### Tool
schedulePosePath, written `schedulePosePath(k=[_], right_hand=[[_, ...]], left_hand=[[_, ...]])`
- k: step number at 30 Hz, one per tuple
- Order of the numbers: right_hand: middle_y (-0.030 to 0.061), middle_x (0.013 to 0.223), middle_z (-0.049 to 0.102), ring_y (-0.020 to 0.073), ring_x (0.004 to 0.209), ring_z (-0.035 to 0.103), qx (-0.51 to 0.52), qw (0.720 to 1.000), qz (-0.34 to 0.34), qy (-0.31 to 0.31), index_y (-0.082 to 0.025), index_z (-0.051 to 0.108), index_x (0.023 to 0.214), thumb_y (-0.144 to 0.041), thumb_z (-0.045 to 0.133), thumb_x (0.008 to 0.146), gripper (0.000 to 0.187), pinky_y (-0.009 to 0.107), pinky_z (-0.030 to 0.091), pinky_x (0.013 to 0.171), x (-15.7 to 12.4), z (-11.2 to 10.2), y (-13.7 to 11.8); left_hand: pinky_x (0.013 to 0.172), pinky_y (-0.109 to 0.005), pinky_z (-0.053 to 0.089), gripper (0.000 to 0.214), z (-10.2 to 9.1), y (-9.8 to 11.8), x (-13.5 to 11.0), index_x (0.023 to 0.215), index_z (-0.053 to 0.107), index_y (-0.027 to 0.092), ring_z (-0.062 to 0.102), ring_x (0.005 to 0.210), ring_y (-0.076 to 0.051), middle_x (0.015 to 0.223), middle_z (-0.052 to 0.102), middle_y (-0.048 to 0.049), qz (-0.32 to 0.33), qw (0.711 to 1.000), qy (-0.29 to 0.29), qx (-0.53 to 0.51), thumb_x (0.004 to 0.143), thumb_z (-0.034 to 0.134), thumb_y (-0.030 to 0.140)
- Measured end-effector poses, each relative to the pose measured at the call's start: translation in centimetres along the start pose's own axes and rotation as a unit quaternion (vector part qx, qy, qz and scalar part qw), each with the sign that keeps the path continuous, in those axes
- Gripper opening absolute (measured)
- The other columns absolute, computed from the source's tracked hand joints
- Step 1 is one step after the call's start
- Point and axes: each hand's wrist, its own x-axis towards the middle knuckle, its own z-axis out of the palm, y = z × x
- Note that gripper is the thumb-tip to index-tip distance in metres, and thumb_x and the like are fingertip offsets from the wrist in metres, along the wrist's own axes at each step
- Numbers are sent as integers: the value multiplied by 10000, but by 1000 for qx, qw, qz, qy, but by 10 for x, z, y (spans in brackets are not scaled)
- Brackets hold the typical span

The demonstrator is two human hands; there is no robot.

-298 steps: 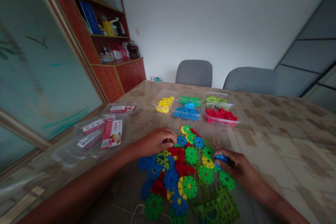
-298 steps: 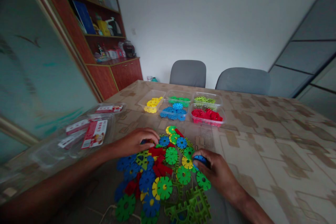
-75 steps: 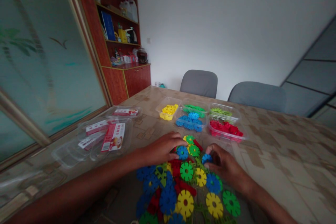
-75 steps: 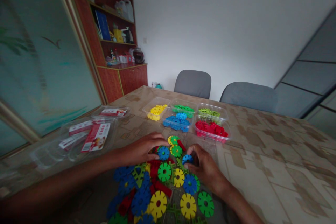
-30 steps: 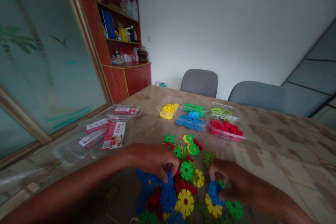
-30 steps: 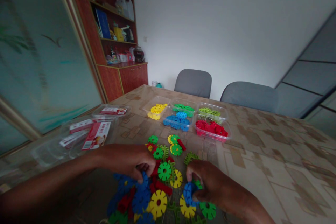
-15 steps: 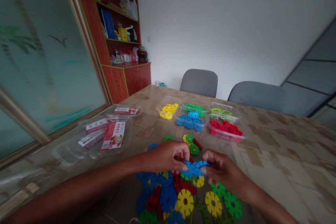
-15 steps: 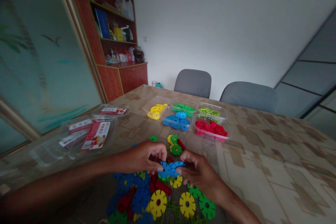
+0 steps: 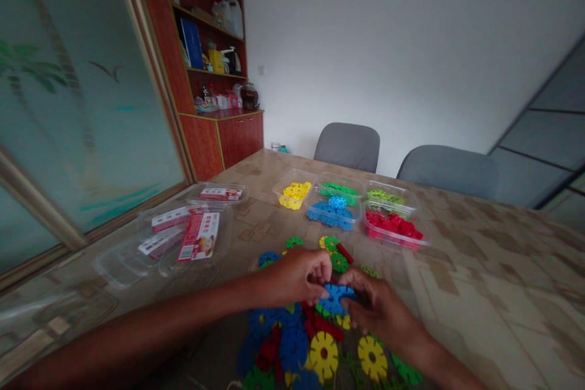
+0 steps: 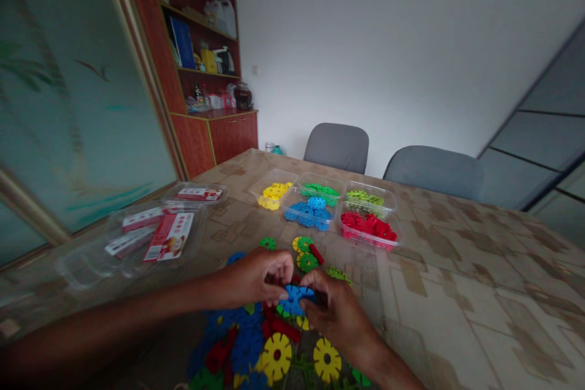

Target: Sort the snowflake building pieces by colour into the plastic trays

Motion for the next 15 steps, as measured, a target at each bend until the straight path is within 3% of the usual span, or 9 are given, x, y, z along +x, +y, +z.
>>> schedulePosePath(k=[6, 12, 15], right_hand=[[-38, 633, 470, 104, 552, 456, -73, 994, -54, 63, -183, 522, 766, -283, 539, 805, 108, 201, 371, 493, 4, -17, -10], [-11, 658, 553, 147, 569, 525, -137, 961, -88, 224, -193, 538, 813, -391, 549, 754, 207, 247, 425, 520, 48, -70, -9], [11, 680, 589, 166, 588, 548, -162, 946, -76, 270, -190, 554, 812, -355, 550, 725, 187, 273, 432, 549, 83, -91, -6]], left_hand=[[593, -185, 386, 37, -33, 15, -1, 817, 569, 147, 532, 662, -102, 722, 578, 22, 92, 982, 39, 162, 802, 584, 177], [604, -193, 396, 95, -75, 15, 2, 829, 570, 143, 541, 670, -116, 730, 587, 10, 67, 962, 82, 250, 840, 522, 224], [620, -201, 408, 95, -89, 17, -4, 845, 585, 144, 574, 694, -132, 754, 615, 3, 43, 958, 66, 275, 828, 545, 228]])
